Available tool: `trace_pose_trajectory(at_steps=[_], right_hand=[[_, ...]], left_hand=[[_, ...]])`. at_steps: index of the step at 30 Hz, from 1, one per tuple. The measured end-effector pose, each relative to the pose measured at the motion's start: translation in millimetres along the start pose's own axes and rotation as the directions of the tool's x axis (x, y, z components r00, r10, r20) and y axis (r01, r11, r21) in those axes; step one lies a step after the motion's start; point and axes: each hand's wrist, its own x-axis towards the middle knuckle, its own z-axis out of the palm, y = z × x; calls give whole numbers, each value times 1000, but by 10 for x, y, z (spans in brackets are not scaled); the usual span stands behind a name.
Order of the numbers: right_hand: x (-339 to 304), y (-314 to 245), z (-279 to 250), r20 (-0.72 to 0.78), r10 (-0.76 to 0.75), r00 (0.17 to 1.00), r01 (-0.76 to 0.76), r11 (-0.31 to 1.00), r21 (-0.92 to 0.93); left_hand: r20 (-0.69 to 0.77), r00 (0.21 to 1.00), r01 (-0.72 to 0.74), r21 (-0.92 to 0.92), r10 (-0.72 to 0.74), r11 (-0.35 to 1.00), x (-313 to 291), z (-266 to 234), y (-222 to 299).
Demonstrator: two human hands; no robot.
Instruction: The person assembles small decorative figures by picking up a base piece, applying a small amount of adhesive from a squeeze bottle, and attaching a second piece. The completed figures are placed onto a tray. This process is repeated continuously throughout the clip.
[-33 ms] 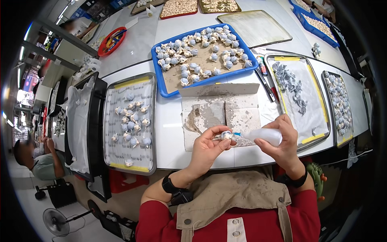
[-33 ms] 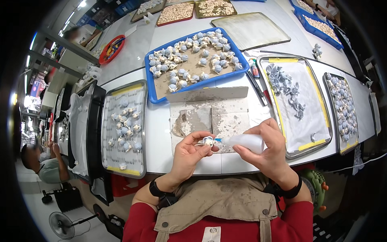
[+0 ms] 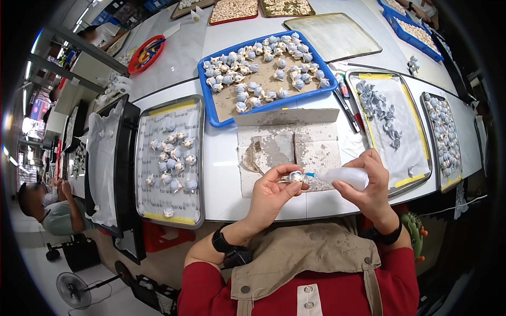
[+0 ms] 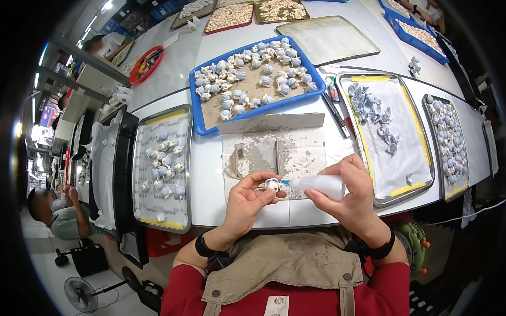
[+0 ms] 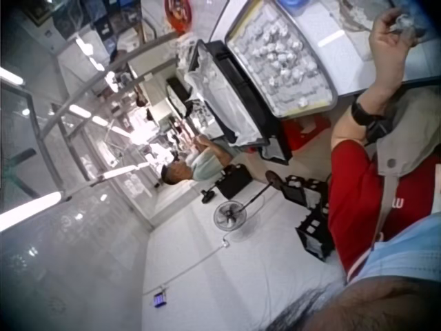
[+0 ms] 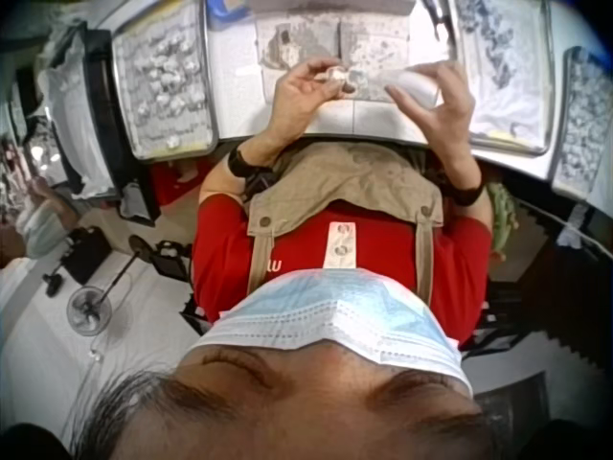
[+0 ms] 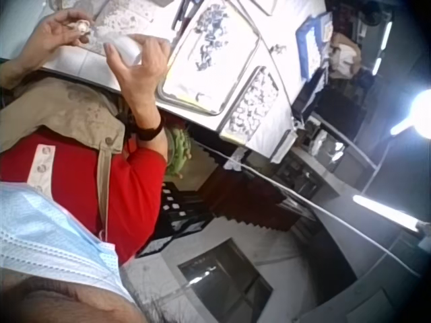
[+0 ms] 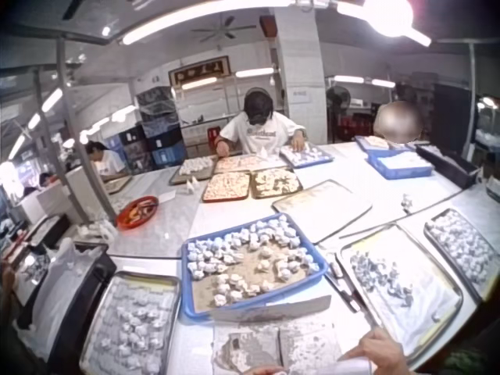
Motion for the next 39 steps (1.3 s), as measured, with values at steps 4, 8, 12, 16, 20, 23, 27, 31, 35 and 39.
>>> trace_pose_trajectory(at_steps=[4,8,12,16,20,23,27,31,35,39], right_hand=[[-19,31,7,22,40,999,-41,998,48],[-27,193,102,-25,268,963,-260,951,168],[48,422,392,89,465,881,-463,807,367],[48,571,437,25,226,974,-226,974,27],[-40,619,-139,-18,183,983,-182,951,-252],[-291,759,-730,-106,364,925,-373,826,-422],[-614,958,-1207,-178,435,883,-451,677,-582],[-631,1161,-1258,-117,549,827,-507,641,-576],[-456,975,-870,-107,492,864,-488,870,68],[-311,560,-325,325,427,844,-528,549,648]], left_hand=[[-11,1000,-5,-6,4,1000,-14,-11,36],[-29,998,46,-56,-48,997,-20,-55,66],[18,986,163,-235,-163,958,-13,-109,93],[162,953,297,-347,-256,889,33,-103,105],[207,951,276,-237,-230,931,64,-35,84],[184,950,281,-158,-251,947,88,23,88],[202,942,293,-113,-267,949,127,87,61],[210,945,272,-87,-249,958,146,160,28],[143,972,188,-10,-185,982,142,184,0],[134,988,72,21,-74,997,121,228,-7]])
